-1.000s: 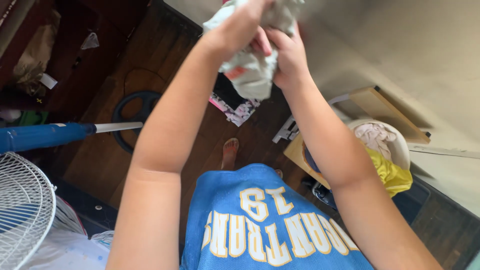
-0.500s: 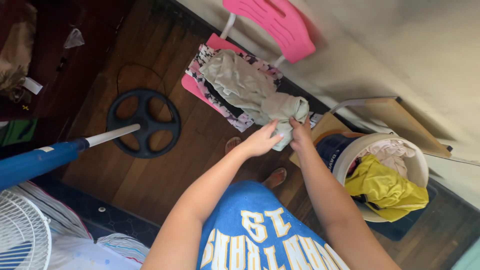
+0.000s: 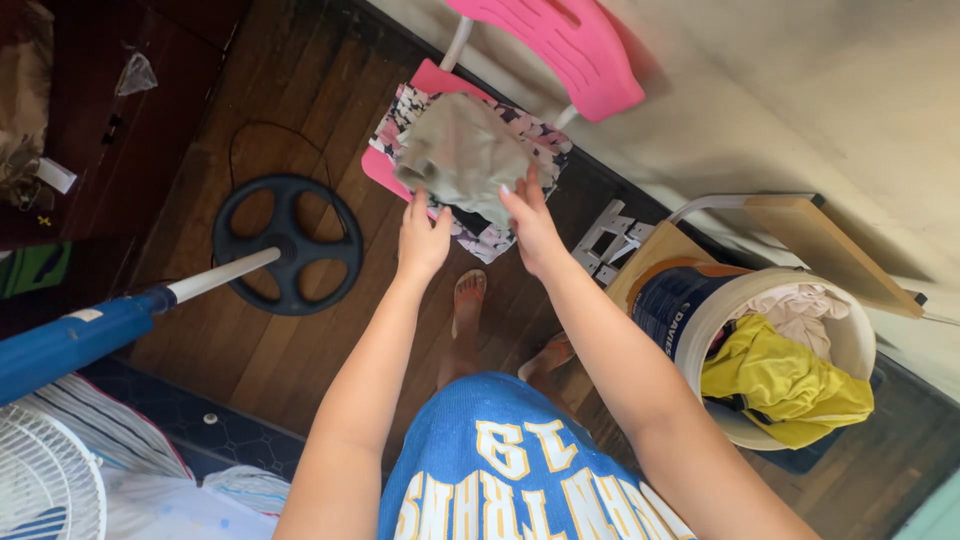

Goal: Sorting various clothing items from a bucket into piles and then retrieving a shirt from a closet.

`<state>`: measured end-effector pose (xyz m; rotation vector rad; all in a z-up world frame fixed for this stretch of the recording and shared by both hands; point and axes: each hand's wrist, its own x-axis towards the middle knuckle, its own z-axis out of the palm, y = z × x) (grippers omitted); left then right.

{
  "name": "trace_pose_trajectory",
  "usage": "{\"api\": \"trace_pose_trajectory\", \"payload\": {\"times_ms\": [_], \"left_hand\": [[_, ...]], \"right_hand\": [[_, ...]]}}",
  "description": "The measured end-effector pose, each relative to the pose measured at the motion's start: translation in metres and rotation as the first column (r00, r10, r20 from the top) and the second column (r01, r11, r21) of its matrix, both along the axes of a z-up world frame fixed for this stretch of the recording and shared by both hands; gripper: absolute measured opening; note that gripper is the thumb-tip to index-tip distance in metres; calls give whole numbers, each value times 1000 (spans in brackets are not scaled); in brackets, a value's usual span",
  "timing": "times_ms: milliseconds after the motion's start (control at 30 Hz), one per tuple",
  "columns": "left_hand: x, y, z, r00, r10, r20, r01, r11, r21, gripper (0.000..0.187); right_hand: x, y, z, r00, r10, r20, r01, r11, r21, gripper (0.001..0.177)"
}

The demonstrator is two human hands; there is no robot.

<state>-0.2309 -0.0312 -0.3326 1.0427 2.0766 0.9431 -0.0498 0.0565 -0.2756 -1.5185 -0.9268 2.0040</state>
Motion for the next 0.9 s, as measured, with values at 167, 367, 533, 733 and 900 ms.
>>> {"api": "trace_pose_trajectory", "payload": {"times_ms": [167,367,533,733,900], "left_hand": [[32,-9,33,988,-139,63,147,975,-166,66],[127,-6,55,883,-375,283,428,891,-154,57],[216,-4,97,738,-602,306,636,771,-18,50],[307,-19,102,579,-762,291,796,605,0,46],[360,-35,116,544,-783,301,830,555,-55,47]], "right_hand": [[76,-48,-7,997,-35,63,37,999,-28,90],[222,-97,-23,941,-218,258,205,976,77,65],[303,-150,1,845,-412,341,359,909,211,51],[416,-211,-24,668,-576,472,421,815,398,48],[525,-234,-25,216,-791,573,644,556,525,49]]}}
